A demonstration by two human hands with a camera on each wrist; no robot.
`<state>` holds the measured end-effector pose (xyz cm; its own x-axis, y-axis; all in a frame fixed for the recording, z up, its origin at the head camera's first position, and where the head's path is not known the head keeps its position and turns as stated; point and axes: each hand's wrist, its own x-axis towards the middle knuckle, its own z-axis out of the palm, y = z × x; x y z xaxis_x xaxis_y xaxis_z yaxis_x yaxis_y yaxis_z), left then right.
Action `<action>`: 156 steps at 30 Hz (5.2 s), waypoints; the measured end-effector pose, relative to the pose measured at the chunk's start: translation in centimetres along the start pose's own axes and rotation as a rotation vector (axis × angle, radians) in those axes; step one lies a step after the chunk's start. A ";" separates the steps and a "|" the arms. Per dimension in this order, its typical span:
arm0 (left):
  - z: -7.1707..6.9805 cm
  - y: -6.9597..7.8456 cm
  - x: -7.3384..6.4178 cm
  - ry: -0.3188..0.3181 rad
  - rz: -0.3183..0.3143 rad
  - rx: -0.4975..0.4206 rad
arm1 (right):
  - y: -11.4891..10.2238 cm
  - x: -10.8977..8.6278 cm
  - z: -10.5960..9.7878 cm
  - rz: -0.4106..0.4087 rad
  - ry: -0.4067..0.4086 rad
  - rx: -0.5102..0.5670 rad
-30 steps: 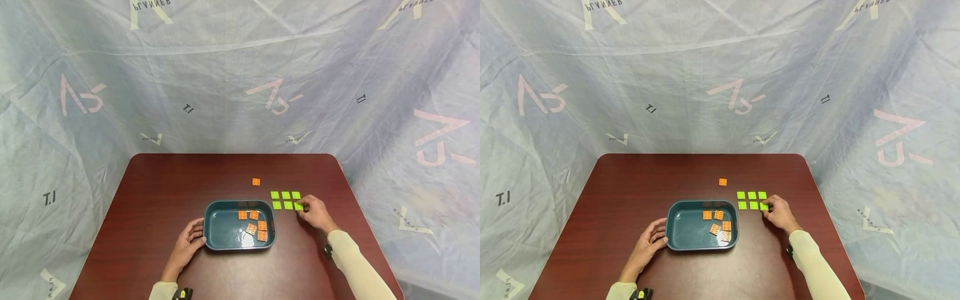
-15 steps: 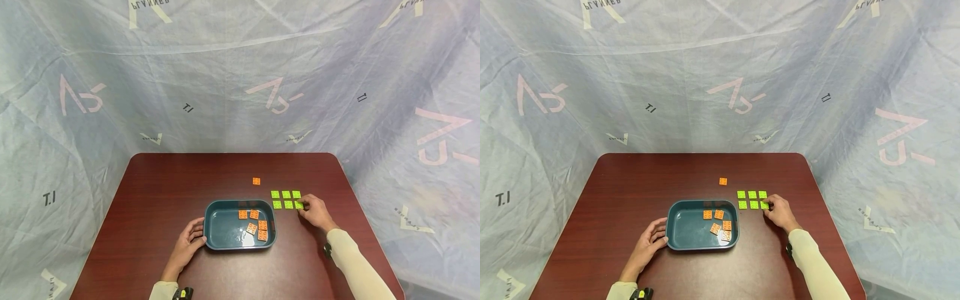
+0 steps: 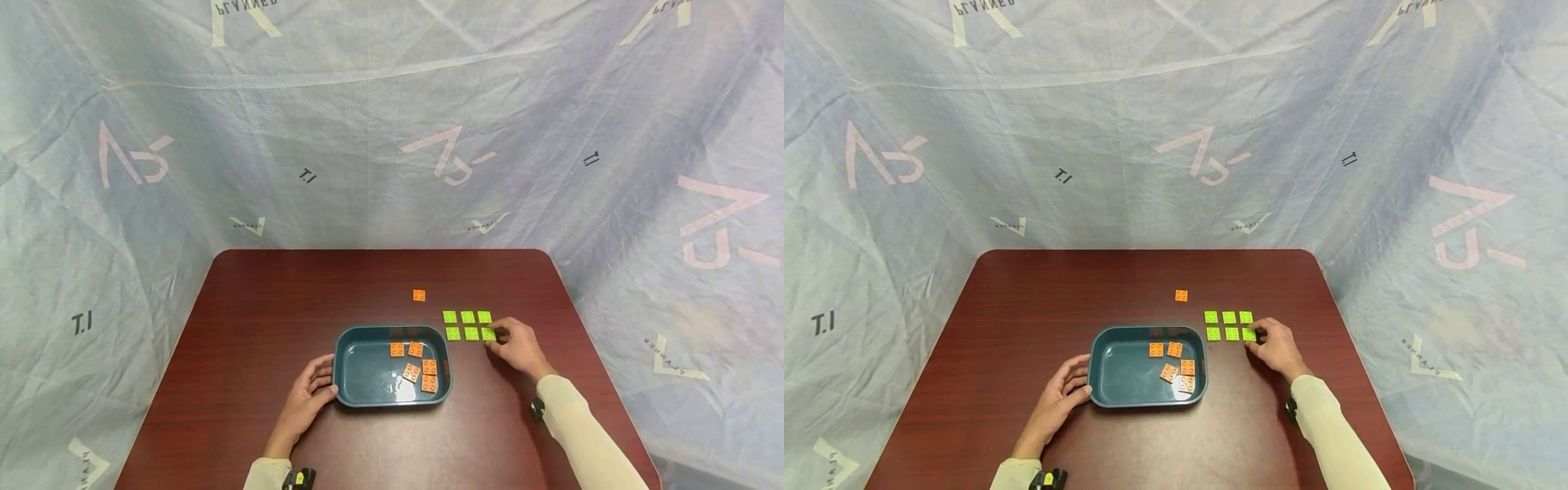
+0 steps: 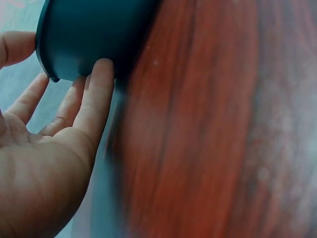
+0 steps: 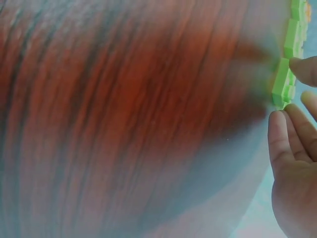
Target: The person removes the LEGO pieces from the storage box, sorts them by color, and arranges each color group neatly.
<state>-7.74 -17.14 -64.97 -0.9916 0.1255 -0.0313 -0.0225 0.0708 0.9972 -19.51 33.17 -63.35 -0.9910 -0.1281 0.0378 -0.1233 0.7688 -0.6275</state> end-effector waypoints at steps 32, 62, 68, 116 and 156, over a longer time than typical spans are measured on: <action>0.1 -0.4 0.2 0.016 -0.009 -0.003 | -10.5 0.1 1.9 -0.191 0.119 0.037; 0.2 -0.1 -0.1 0.013 -0.001 0.020 | -17.2 0.9 9.5 -0.442 -0.153 -0.128; 0.2 0.0 0.0 0.020 -0.009 0.011 | -17.2 1.3 10.1 -0.471 -0.141 -0.202; 0.3 -0.3 -0.2 0.033 0.011 0.017 | -16.7 2.1 11.7 -0.351 -0.288 0.000; 0.3 -0.5 -0.1 0.030 0.050 0.030 | -17.5 3.9 5.6 -0.300 -0.229 0.013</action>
<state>-7.59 -16.93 -65.47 -0.9948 0.0995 0.0211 0.0306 0.0953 0.9950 -20.88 15.67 -56.58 -0.8736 -0.4844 0.0477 -0.4046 0.6682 -0.6244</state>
